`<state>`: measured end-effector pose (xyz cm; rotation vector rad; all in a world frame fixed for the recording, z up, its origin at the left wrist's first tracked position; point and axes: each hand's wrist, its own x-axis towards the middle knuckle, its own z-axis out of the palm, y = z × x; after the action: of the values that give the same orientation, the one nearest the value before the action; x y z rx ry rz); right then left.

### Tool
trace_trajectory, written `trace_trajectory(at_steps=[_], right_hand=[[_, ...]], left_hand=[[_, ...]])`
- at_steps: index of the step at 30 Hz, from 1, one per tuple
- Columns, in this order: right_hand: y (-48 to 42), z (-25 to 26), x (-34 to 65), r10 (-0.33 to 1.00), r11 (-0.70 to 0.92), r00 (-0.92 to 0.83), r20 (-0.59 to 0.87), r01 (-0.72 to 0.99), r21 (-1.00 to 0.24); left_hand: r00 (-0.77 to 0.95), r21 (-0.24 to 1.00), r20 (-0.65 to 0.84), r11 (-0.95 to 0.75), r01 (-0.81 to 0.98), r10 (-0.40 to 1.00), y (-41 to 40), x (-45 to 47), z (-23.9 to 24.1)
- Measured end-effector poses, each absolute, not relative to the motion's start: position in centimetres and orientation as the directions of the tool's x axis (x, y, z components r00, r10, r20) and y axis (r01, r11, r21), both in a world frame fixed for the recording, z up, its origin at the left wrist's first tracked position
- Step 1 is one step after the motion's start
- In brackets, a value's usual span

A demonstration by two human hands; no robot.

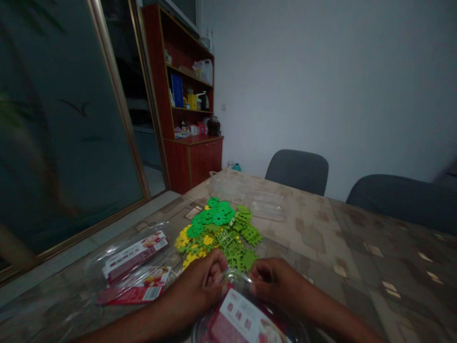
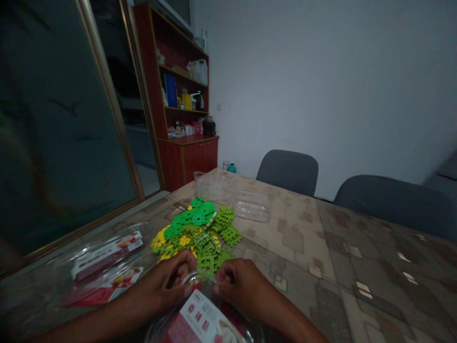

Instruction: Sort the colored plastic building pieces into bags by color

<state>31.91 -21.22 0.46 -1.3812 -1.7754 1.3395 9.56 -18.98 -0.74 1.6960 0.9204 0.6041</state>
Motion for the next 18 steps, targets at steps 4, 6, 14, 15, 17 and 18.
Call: trace_trajectory(at_steps=[4, 6, 14, 15, 17, 18], right_hand=[[-22.5, 0.5, 33.1, 0.882, -0.184, -0.391, -0.265, 0.233, -0.955], [-22.8, 1.0, 33.1, 0.883, -0.192, -0.394, -0.257, 0.196, -0.962], [-23.9, 2.7, 34.0, 0.804, -0.337, -0.453, -0.385, 0.186, -0.923], [-24.1, 2.8, 34.2, 0.807, -0.342, -0.446, -0.387, 0.182, -0.922], [-24.5, 3.0, 34.6, 0.813, -0.338, -0.435, -0.388, 0.190, -0.922], [-24.7, 3.2, 34.8, 0.818, -0.331, -0.428, -0.385, 0.198, -0.923]], left_hand=[[0.607, 0.898, -0.044, -0.234, 0.371, 0.793, -18.5, 9.6, 0.3], [0.612, 0.889, -0.068, -0.231, 0.396, 0.788, -18.1, 9.9, 0.9], [0.677, 0.840, -0.307, -0.144, 0.523, 0.669, -17.6, 12.3, 2.3], [0.682, 0.840, -0.309, -0.146, 0.522, 0.663, -17.7, 12.6, 2.4], [0.705, 0.850, -0.304, -0.152, 0.505, 0.641, -18.1, 13.2, 2.7], [0.720, 0.859, -0.298, -0.153, 0.489, 0.626, -18.3, 13.5, 2.8]])
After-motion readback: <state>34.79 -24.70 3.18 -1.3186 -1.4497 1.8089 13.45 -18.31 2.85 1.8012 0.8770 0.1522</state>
